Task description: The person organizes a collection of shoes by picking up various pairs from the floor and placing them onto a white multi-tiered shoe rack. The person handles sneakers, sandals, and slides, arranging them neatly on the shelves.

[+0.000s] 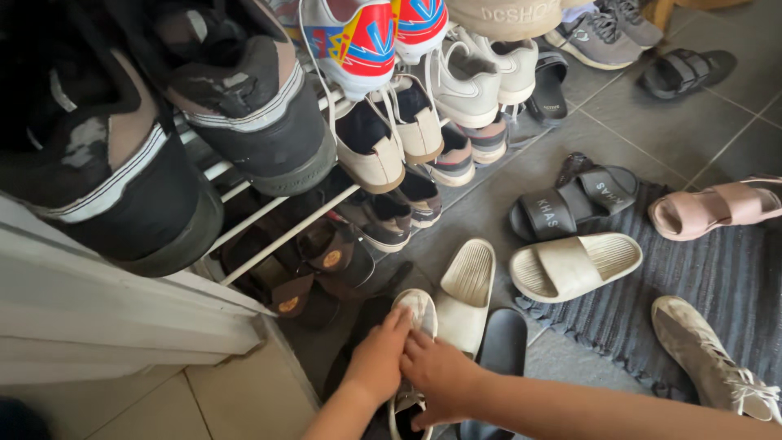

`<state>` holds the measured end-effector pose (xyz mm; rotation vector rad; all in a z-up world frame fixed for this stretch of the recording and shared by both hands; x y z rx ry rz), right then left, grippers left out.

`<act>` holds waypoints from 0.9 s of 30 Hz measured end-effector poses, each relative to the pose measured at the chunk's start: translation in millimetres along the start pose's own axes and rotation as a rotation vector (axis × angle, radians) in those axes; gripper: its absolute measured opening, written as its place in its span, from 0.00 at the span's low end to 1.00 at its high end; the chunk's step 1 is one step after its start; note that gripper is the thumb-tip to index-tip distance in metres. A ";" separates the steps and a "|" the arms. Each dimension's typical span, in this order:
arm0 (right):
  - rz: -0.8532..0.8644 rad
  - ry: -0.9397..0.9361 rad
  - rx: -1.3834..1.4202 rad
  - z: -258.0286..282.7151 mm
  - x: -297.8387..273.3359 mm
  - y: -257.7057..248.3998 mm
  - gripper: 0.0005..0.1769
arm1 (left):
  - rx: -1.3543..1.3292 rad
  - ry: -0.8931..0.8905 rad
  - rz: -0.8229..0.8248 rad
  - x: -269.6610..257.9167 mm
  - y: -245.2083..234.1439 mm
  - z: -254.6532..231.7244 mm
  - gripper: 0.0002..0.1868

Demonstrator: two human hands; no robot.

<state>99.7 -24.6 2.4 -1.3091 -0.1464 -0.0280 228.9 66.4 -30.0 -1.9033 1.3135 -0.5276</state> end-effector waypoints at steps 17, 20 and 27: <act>-0.529 0.443 -0.112 -113.3 -63.0 -110.7 0.26 | -0.260 0.188 -0.168 85.3 -20.1 -173.4 0.37; -0.471 0.648 -0.116 -114.8 -94.4 -142.3 0.25 | -0.218 0.224 -0.142 90.6 -5.4 -216.2 0.42; -0.502 0.733 -0.052 -107.4 -181.5 -180.8 0.23 | -0.206 0.222 -0.104 100.3 76.1 -272.3 0.26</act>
Point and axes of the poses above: each hand's wrist, its own x-axis towards the middle knuckle, its own y-axis out of the palm, z = x × y, the point moved 1 cm from there along x, towards the middle knuckle, and after that the axes turned 6 degrees about -z, right-handed, at the moved point
